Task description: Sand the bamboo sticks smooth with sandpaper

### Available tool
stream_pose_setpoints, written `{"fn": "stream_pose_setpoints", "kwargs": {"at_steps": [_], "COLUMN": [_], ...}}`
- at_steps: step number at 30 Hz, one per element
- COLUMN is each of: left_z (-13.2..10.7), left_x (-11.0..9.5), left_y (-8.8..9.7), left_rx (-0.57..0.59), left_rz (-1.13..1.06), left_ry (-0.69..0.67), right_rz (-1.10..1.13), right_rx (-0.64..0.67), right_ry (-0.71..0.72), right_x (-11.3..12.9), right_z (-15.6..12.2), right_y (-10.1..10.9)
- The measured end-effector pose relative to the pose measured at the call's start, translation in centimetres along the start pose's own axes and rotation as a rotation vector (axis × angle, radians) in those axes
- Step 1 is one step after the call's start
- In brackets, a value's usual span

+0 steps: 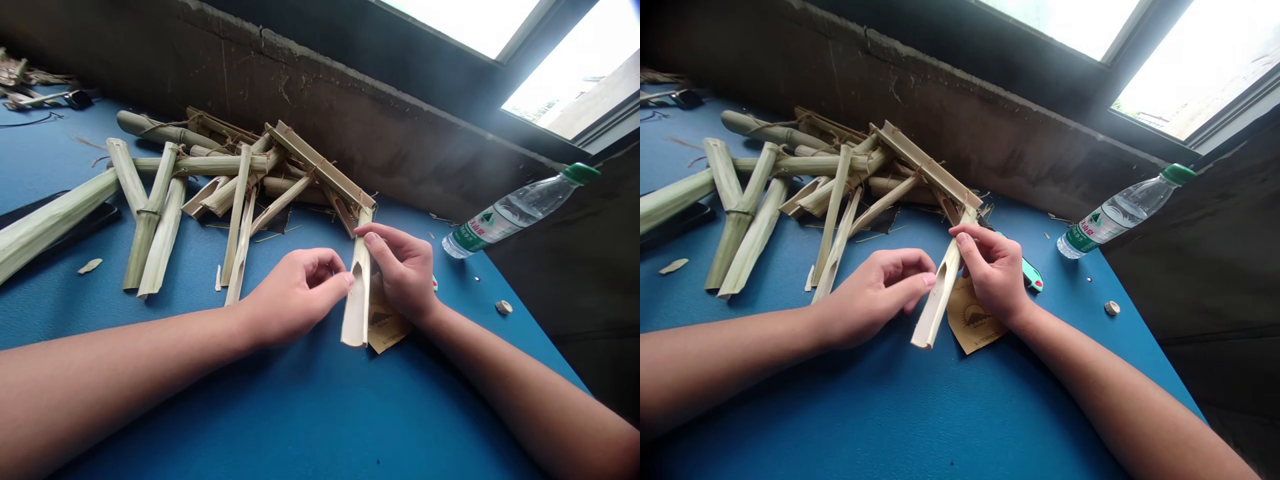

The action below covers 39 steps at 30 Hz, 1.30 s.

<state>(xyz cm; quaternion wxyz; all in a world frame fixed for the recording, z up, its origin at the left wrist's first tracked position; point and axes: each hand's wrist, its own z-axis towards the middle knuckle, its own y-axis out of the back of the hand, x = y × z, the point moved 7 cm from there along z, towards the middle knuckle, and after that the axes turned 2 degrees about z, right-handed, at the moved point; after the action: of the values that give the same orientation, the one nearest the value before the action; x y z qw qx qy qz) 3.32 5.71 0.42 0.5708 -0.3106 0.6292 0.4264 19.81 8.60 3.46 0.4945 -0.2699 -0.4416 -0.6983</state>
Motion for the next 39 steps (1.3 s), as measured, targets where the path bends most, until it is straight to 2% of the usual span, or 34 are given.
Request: {"fn": "stream_pose_setpoints", "kwargs": {"at_steps": [5, 8, 16, 21, 27, 35, 39], "left_z": [-0.1, 0.0, -0.2, -0.4, -0.3, -0.1, 0.0], "left_x": [0.9, 0.9, -0.1, 0.0, -0.1, 0.2, 0.4], "left_y": [-0.8, -0.7, -0.6, -0.6, -0.5, -0.6, -0.9], "left_rx": [0.079, 0.062, 0.08, 0.091, 0.09, 0.111, 0.159], "left_rz": [0.132, 0.151, -0.037, -0.13, -0.133, -0.115, -0.092], "left_ry": [0.041, 0.022, 0.007, 0.031, 0.01, 0.019, 0.022], "right_rz": [-0.04, -0.036, -0.007, 0.083, 0.208, 0.217, 0.227], "right_rx": [0.036, 0.042, 0.023, 0.041, 0.151, 0.181, 0.197], "right_ry": [0.055, 0.071, 0.05, 0.02, -0.086, -0.088, -0.088], "right_x": [0.1, 0.0, -0.1, -0.1, -0.4, -0.7, -0.6], "right_z": [-0.4, -0.6, -0.4, -0.4, -0.8, -0.9, -1.0], "right_y": [-0.4, -0.4, -0.2, -0.3, -1.1, -1.3, -1.5]}}
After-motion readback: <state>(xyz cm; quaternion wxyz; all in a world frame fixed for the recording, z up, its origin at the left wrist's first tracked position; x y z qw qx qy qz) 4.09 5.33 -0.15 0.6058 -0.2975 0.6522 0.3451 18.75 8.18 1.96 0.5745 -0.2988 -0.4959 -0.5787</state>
